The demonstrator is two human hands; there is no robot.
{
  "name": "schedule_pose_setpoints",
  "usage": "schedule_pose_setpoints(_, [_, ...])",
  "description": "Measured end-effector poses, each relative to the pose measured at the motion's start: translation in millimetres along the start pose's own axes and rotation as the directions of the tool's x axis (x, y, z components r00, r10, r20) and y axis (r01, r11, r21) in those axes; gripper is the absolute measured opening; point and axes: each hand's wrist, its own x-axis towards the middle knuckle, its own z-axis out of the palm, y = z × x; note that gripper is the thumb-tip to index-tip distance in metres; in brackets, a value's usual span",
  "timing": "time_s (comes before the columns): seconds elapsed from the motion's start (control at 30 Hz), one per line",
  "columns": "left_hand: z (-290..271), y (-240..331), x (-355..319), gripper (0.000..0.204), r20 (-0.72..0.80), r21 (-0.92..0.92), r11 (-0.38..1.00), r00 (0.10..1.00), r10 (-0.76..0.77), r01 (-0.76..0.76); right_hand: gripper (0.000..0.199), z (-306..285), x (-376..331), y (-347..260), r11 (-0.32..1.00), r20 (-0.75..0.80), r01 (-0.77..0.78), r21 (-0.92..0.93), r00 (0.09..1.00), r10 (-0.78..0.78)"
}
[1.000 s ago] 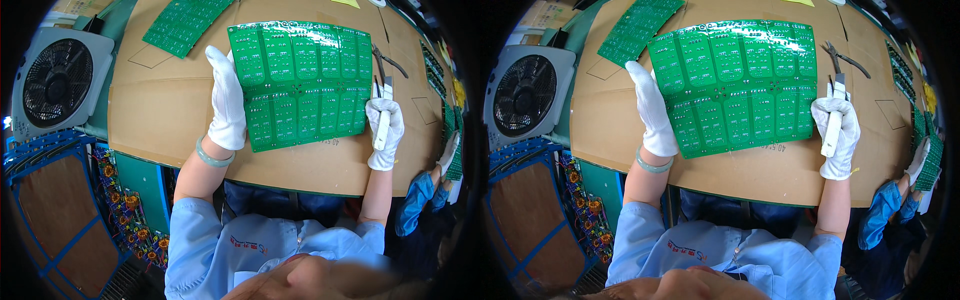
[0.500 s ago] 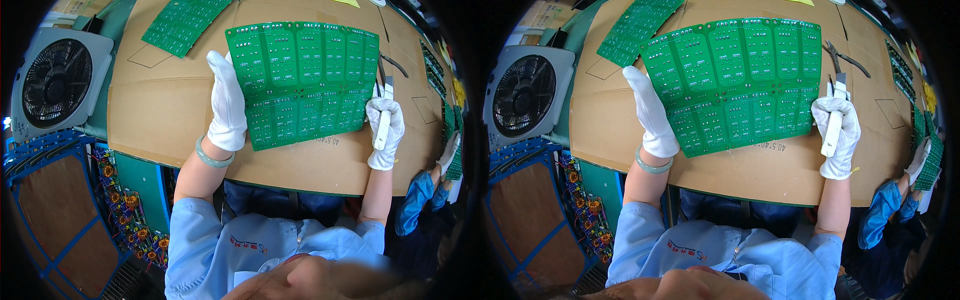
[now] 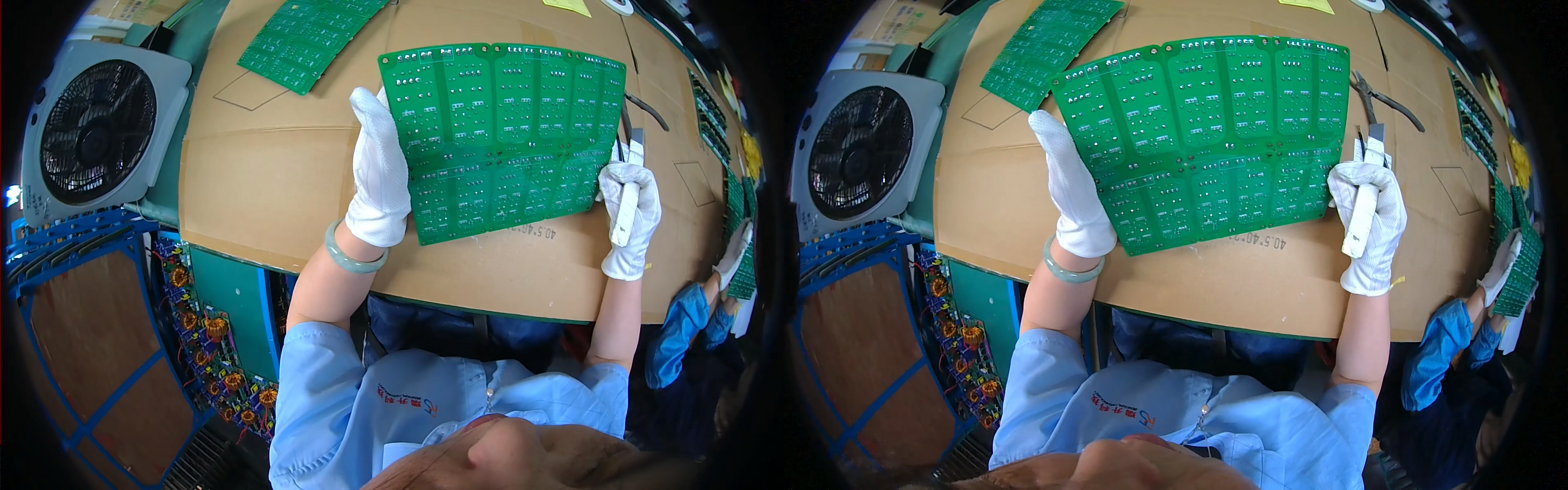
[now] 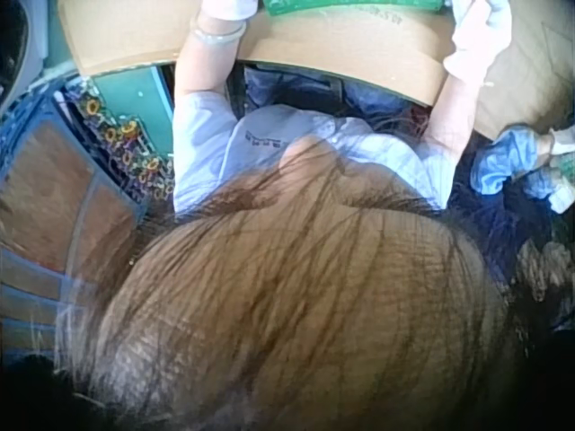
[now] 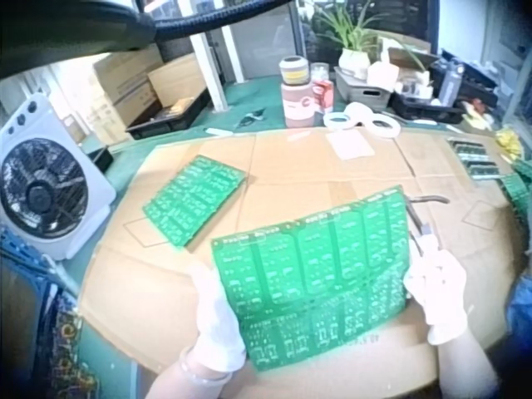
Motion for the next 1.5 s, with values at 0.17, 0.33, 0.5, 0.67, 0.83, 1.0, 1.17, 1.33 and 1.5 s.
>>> schedule_pose_setpoints(0.17, [0, 0, 0, 0.071, 0.028, 0.022, 1.000, 1.000, 0.001, -0.002, 0.018, -2, -1, 7, 0.998, 0.008, -0.022, 0.056, 1.000, 0.022])
schedule_pose_setpoints(0.33, [1, -1, 2, 0.070, 0.019, 0.045, 0.999, 1.000, 0.009, -0.010, 0.018, 1, 1, -1, 0.999, 0.012, -0.047, -0.002, 0.999, 0.047])
schedule_pose_setpoints(0.5, [6, 2, 4, 0.065, -0.048, -0.076, 0.993, 0.994, -0.099, 0.095, 0.018, 1, 2, -3, 1.000, 0.010, -0.004, -0.023, 1.000, 0.004])
schedule_pose_setpoints(0.67, [0, -1, 8, 0.061, -0.023, -0.119, 0.983, 0.989, -0.144, 0.140, 0.018, 0, 3, -4, 0.999, -0.005, 0.019, 0.046, 1.000, -0.019])
schedule_pose_setpoints(0.83, [8, 6, 5, 0.060, -0.051, -0.203, 0.961, 0.978, -0.204, 0.190, 0.018, -2, 2, 4, 0.977, 0.003, -0.003, 0.214, 1.000, 0.003])
schedule_pose_setpoints(1.0, [9, 11, 4, 0.060, -0.032, -0.197, 0.956, 0.973, -0.228, 0.217, 0.019, -6, 0, 7, 0.951, 0.007, -0.066, 0.303, 0.998, 0.067])
schedule_pose_setpoints(1.17, [5, 11, 2, 0.061, 0.084, -0.110, 0.986, 0.990, -0.115, 0.124, 0.020, -6, 1, -1, 0.968, -0.010, -0.093, 0.233, 0.995, 0.098])
schedule_pose_setpoints(1.33, [-2, 0, 8, 0.060, 0.099, -0.114, 0.988, 0.991, -0.089, 0.100, 0.023, -8, 1, 0, 0.977, -0.040, -0.061, 0.202, 0.997, 0.070])
schedule_pose_setpoints(1.5, [0, 2, 8, 0.058, 0.113, -0.075, 0.989, 0.986, -0.120, 0.129, 0.023, -9, 2, 0, 0.941, 0.003, -0.090, 0.325, 0.996, 0.094])
